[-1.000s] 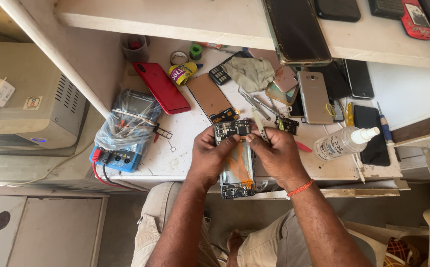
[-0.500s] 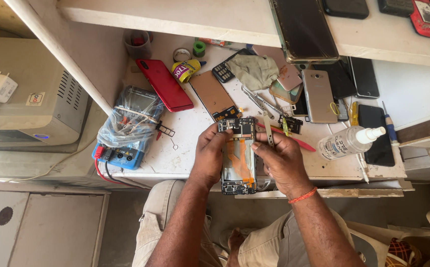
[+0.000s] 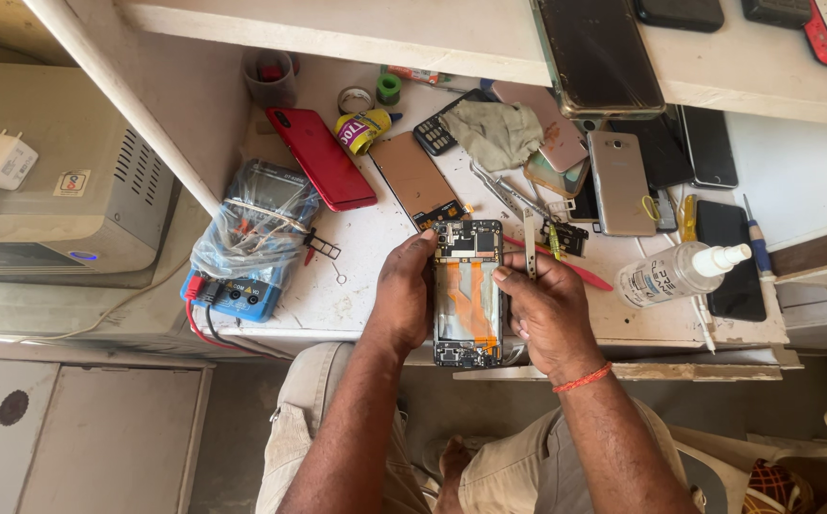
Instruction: The person holds a disassembled smartphone and uses a small screwdriver and tweezers to work on its internal components, prying and adjusting parts on the exposed board and chassis. They continue manipulating the phone's internals with the tools throughout the clip.
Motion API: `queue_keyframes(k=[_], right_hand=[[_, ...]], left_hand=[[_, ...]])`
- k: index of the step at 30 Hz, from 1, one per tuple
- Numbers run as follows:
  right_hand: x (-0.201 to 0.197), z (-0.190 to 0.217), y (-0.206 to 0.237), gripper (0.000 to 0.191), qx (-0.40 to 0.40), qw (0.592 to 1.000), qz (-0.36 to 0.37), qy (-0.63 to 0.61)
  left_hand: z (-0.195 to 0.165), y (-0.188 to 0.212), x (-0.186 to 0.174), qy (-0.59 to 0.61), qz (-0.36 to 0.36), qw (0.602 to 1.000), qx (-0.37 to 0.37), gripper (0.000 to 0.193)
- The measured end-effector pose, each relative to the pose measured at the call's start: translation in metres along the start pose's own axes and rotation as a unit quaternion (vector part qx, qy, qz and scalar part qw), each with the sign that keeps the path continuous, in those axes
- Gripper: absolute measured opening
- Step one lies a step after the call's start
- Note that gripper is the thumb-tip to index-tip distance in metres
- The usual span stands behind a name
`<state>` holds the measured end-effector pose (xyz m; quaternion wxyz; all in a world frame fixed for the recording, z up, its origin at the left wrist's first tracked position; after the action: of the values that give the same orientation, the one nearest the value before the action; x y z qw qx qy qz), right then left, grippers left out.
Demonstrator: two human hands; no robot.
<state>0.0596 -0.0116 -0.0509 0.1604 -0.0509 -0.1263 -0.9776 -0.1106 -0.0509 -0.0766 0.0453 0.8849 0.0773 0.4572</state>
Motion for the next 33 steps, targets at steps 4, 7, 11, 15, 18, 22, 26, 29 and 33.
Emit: queue_keyframes(k=[4,7,11,15,18,22,26,29,33], right_hand=[[0.001,-0.001,-0.001,0.016,-0.006,1.0,-0.008,-0.002],[-0.001,-0.004,0.0,0.016,0.001,0.999,-0.034,-0.012],[-0.004,-0.007,0.0,0.015,0.006,0.997,-0.065,-0.033],[-0.005,-0.01,0.0,0.013,0.006,0.998,-0.062,-0.016],[-0.003,-0.009,0.0,0.013,-0.014,0.999,-0.038,-0.007],[0.0,-0.006,0.003,0.016,-0.022,0.998,-0.041,0.032],[0.001,-0.007,0.002,0.015,-0.013,0.994,-0.08,0.069],[0.005,-0.005,-0.003,0.01,-0.085,0.996,-0.037,-0.016],[-0.004,-0.013,-0.005,0.011,-0.076,0.995,-0.061,-0.014]], left_hand=[[0.001,-0.001,0.0,0.013,0.004,1.0,-0.005,0.04],[0.007,-0.001,-0.003,0.013,-0.024,0.999,-0.026,0.04],[0.005,0.001,-0.001,-0.079,0.047,0.994,0.062,0.024],[0.012,-0.002,0.002,-0.176,0.032,0.98,0.089,0.018],[0.012,-0.002,0.003,-0.195,0.02,0.977,0.081,0.016],[0.006,0.001,0.009,-0.237,0.036,0.964,0.119,0.018],[0.005,0.004,0.015,-0.229,0.05,0.967,0.097,0.02],[0.005,0.005,0.016,-0.236,0.055,0.966,0.088,0.02],[0.005,0.007,0.013,-0.211,0.079,0.97,0.093,0.022]])
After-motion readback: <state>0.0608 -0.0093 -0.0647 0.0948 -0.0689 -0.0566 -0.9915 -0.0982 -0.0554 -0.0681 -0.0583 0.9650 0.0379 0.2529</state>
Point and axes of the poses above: each hand's wrist, its own y-axis away from the middle knuckle, its own x-axis out of the palm, z = x × y, the point moved 5 cm from there along -y, towards the middle knuckle
